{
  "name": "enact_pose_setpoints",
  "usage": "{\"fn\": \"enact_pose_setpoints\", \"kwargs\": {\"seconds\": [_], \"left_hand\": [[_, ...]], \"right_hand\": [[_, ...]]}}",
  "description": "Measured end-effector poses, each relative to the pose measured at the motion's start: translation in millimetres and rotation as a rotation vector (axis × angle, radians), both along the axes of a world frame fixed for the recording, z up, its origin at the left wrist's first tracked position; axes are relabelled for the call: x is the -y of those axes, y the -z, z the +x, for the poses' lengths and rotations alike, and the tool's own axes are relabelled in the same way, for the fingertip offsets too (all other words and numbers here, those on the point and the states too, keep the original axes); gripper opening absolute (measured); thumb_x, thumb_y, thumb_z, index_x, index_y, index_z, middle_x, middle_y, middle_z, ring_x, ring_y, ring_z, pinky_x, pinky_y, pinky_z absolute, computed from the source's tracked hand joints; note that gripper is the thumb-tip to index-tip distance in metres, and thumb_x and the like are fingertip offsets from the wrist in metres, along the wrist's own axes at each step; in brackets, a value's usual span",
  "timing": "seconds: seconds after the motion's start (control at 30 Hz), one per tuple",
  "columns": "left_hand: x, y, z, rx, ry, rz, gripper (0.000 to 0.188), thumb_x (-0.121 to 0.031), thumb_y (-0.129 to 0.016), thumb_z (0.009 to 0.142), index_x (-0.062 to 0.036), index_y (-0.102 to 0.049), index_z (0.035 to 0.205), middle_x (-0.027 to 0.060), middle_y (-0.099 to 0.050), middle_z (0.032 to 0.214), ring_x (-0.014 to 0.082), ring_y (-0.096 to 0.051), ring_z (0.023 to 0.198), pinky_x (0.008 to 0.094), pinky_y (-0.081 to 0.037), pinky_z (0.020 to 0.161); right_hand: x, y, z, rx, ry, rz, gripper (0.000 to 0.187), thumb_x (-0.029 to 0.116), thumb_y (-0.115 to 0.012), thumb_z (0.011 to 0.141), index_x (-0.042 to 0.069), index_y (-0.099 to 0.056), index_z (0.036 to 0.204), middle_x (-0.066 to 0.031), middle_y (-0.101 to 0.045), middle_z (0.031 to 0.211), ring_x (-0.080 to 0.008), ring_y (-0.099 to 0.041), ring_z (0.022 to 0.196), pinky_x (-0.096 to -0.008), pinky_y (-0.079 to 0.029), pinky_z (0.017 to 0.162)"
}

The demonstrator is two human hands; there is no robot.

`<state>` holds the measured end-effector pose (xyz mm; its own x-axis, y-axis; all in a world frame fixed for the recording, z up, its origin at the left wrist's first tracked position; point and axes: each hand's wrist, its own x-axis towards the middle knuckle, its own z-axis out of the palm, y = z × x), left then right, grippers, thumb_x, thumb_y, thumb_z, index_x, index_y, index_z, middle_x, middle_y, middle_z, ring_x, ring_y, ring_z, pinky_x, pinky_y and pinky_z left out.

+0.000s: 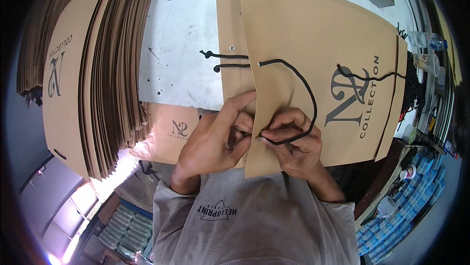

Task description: The person threads black cords through pre-punched holes in flat-packed paper bags, ties knots, and stacks the finished bags. They handle multiple bags sequentially, pulling cords through holes and securing them by hand.

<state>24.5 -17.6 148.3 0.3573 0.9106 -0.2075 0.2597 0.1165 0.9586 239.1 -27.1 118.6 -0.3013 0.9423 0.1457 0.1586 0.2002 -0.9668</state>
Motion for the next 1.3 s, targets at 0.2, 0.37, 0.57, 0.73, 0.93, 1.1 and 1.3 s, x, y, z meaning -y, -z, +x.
{"fn": "enact_pose_setpoints", "kwargs": {"seconds": [0.2, 0.37, 0.57, 0.73, 0.93, 1.1, 1.3], "left_hand": [[-1, 1, 3, -0.035, -0.02, 0.045, 0.079, 0.011, -0.07, 0.078, -0.0036, -0.039, 0.149, 0.0119, -0.074, 0.092, 0.0266, -0.074, 0.073, 0.0315, -0.058, 0.061], [-2, 1, 6, -0.064, -0.035, 0.115, 0.078, 0.01, -0.071, 0.078, -0.0049, -0.041, 0.147, 0.0093, -0.075, 0.09, 0.0247, -0.073, 0.069, 0.0305, -0.057, 0.058], [-2, 0, 5, -0.057, -0.071, 0.049, 0.077, 0.01, -0.072, 0.076, -0.0056, -0.044, 0.146, 0.0087, -0.075, 0.09, 0.0203, -0.072, 0.065, 0.0297, -0.057, 0.057], [-3, 3, 7, -0.072, -0.057, 0.11, 0.076, 0.01, -0.073, 0.075, -0.0056, -0.045, 0.145, 0.0081, -0.074, 0.086, 0.0197, -0.071, 0.063, 0.0286, -0.056, 0.056], [-3, 6, 7, -0.086, -0.067, 0.129, 0.075, 0.01, -0.072, 0.075, -0.005, -0.046, 0.144, 0.007, -0.07, 0.08, 0.0194, -0.068, 0.06, 0.0297, -0.055, 0.055], [-6, 12, 8, -0.081, -0.046, 0.219, 0.071, 0.011, -0.07, 0.073, -0.0028, -0.051, 0.14, 0.0057, -0.067, 0.076, 0.017, -0.063, 0.056, 0.0285, -0.052, 0.053], [-7, 9, 5, -0.067, -0.045, 0.175, 0.069, 0.011, -0.069, 0.073, -0.0014, -0.053, 0.139, 0.0052, -0.064, 0.074, 0.0167, -0.061, 0.055, 0.0292, -0.051, 0.053]], "right_hand": [[0, 0, -3, 0.051, 0.058, 0.044, 0.02, -0.006, -0.081, 0.078, 0.001, -0.077, 0.096, -0.0104, -0.066, 0.095, -0.0193, -0.066, 0.083, -0.0293, -0.053, 0.071], [4, 4, -10, 0.071, 0.126, 0.132, 0.018, -0.006, -0.079, 0.08, 0.0, -0.076, 0.098, -0.0119, -0.066, 0.095, -0.0209, -0.066, 0.082, -0.0291, -0.053, 0.069], [-4, -2, -1, 0.078, 0.002, 0.108, 0.02, -0.009, -0.074, 0.08, -0.003, -0.073, 0.098, -0.0138, -0.064, 0.097, -0.0235, -0.067, 0.084, -0.0307, -0.054, 0.069], [-4, -3, -6, 0.119, 0.053, 0.154, 0.019, -0.01, -0.073, 0.08, -0.005, -0.072, 0.098, -0.0147, -0.064, 0.098, -0.0249, -0.068, 0.086, -0.0326, -0.055, 0.07], [-8, 6, 2, 0.011, -0.03, 0.135, 0.019, -0.008, -0.076, 0.078, -0.005, -0.074, 0.096, -0.014, -0.064, 0.095, -0.0232, -0.066, 0.083, -0.0325, -0.054, 0.069], [-6, 3, 2, -0.013, 0.012, 0.097, 0.018, -0.008, -0.078, 0.077, -0.005, -0.075, 0.095, -0.0141, -0.066, 0.094, -0.0205, -0.065, 0.083, -0.0308, -0.052, 0.072], [-6, 7, 8, -0.071, 0.002, 0.064, 0.02, -0.008, -0.076, 0.08, -0.004, -0.073, 0.1, -0.0162, -0.067, 0.101, -0.0236, -0.07, 0.088, -0.0313, -0.056, 0.073]]}}
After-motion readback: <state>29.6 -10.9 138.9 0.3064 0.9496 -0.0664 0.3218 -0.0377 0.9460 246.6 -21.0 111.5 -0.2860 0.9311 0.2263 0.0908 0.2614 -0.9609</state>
